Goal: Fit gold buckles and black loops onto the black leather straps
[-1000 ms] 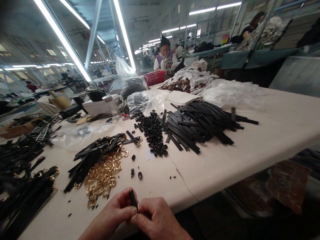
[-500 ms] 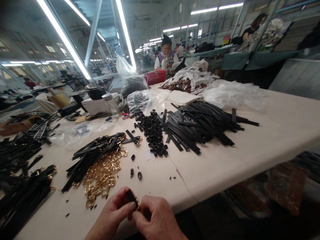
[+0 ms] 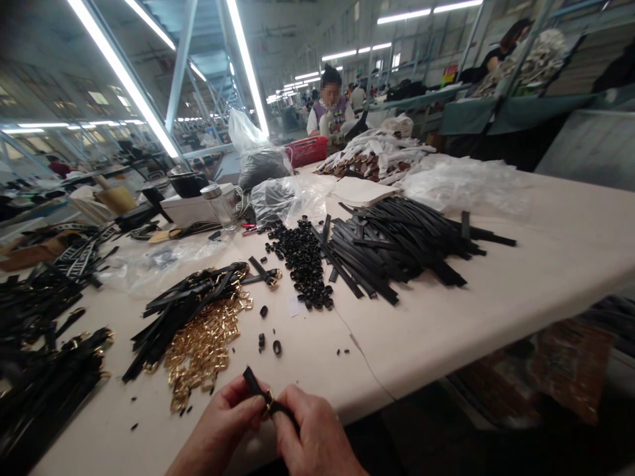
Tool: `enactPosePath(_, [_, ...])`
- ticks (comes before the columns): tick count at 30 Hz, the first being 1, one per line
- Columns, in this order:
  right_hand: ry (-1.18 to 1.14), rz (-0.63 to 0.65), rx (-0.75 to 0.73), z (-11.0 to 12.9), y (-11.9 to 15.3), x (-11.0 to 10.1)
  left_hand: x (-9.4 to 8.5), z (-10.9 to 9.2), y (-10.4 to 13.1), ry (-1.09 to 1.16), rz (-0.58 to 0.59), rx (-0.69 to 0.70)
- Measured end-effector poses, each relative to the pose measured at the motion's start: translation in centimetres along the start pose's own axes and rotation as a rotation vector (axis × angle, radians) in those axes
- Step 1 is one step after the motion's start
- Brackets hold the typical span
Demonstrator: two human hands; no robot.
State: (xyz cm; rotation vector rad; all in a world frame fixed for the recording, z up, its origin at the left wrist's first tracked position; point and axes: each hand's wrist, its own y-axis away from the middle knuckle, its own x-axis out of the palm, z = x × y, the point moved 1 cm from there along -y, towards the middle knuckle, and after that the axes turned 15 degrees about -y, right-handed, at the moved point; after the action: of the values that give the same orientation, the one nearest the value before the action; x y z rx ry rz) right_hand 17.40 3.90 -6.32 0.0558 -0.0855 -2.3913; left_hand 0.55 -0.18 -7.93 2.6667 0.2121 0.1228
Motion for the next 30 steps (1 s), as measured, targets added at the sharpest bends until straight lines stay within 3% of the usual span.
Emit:
enactPosePath(5, [-0.029,-0.015,-0.045,-0.4,0.1,0.3,0.2,-0.6,0.2,0.001,-0.003,0.043])
enactPosePath(11, [-0.033,-0.118,-0.078,-0.5,-0.3,0.6,0.9,-0.4,0.8,-0.199,-0.154,0.167])
enactPosePath(17, [-0.108,-0.161,-0.041,-0.4,-0.3,0.7,1.9,-0.3,1.7,-0.160,-0.265,0.237])
enactPosePath(20, [-0.081,-0.184,-0.026,-0.5,-0.2,0.5,2.1,-0.6,2.3,-0.274,-0.323,0.343])
enactPosePath(23, [-0.068,-0.183,-0.042,-0.6,-0.1,0.4,1.8,-1.0,2.6,-0.384,-0.267,0.506])
enactPosePath(25, [-0.070,-0.158,-0.056,-0.4,0.0,0.2,1.4,-1.1,2.4,-0.366,-0.181,0.525])
enactPosePath(30, [-0.038,-0.040,-0.096,0.4,-0.1,-0.4,0.6,-1.0,1.1,-0.157,0.054,0.218])
